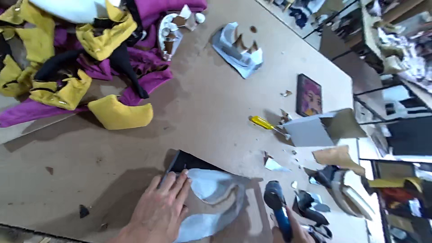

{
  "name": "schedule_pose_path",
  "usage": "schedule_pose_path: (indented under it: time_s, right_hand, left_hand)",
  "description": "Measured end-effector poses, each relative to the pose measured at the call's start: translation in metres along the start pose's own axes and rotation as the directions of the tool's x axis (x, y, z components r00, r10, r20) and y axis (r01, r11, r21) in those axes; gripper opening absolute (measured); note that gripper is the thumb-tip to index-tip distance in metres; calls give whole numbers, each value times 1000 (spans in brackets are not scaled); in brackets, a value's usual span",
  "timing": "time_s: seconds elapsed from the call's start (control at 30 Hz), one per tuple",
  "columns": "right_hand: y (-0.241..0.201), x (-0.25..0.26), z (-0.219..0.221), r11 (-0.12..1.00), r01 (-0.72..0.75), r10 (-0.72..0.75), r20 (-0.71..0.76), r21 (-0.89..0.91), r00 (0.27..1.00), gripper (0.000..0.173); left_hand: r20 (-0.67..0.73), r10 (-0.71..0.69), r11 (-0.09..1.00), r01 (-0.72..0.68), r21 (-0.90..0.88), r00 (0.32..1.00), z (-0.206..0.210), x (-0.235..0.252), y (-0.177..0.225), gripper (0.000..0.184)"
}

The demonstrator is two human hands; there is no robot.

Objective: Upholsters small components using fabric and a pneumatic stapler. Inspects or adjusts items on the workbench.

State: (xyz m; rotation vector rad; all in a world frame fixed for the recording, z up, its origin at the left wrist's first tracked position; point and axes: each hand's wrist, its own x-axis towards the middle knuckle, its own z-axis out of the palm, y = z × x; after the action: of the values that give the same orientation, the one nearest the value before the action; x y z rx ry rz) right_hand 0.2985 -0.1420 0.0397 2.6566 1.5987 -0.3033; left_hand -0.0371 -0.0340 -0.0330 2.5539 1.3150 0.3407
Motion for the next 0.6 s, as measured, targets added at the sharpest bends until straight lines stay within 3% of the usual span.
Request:
schedule_pose_path:
  time_s: [0.07, 0.13, 0.23, 0.27, 0.37, 0.43, 0.5, 0.6]
  right_hand:
    - [21, -11, 34, 998, -68, 68, -81, 7, 994, 69]
    - [28, -12, 41, 998, -68, 67, -96, 2, 993, 75]
    - [0, 9, 24, 983, 143, -115, -221, 114, 968, 60]
    - [-13, 25, 21, 958, 222, -185, -203, 182, 962, 55]
    - [-39, 82, 27, 907, 307, -350, 110, 288, 930, 56]
    - [-47, 109, 36, 896, 318, -399, 252, 309, 881, 40]
    - [-51, 121, 39, 897, 276, -389, 318, 346, 864, 25]
    - [-53, 133, 40, 903, 158, -319, 378, 398, 869, 25]
  left_hand:
    - [-35, 26, 999, -25, 43, 999, -5, 5, 17, 58]
    - [-82, 106, 994, -106, 4, 991, -6, 14, 45, 54]
    - [-84, 245, 968, -248, -33, 966, 16, 31, 88, 48]
    - [-79, 282, 959, -284, -15, 956, 28, 36, 96, 48]
    - [-109, 352, 935, -346, 72, 929, 53, 45, 103, 46]
    - [-145, 376, 925, -360, 123, 915, 58, 48, 98, 41]
    - [-168, 371, 927, -353, 126, 913, 62, 49, 91, 38]
    - [-168, 366, 930, -356, 88, 915, 71, 47, 84, 39]
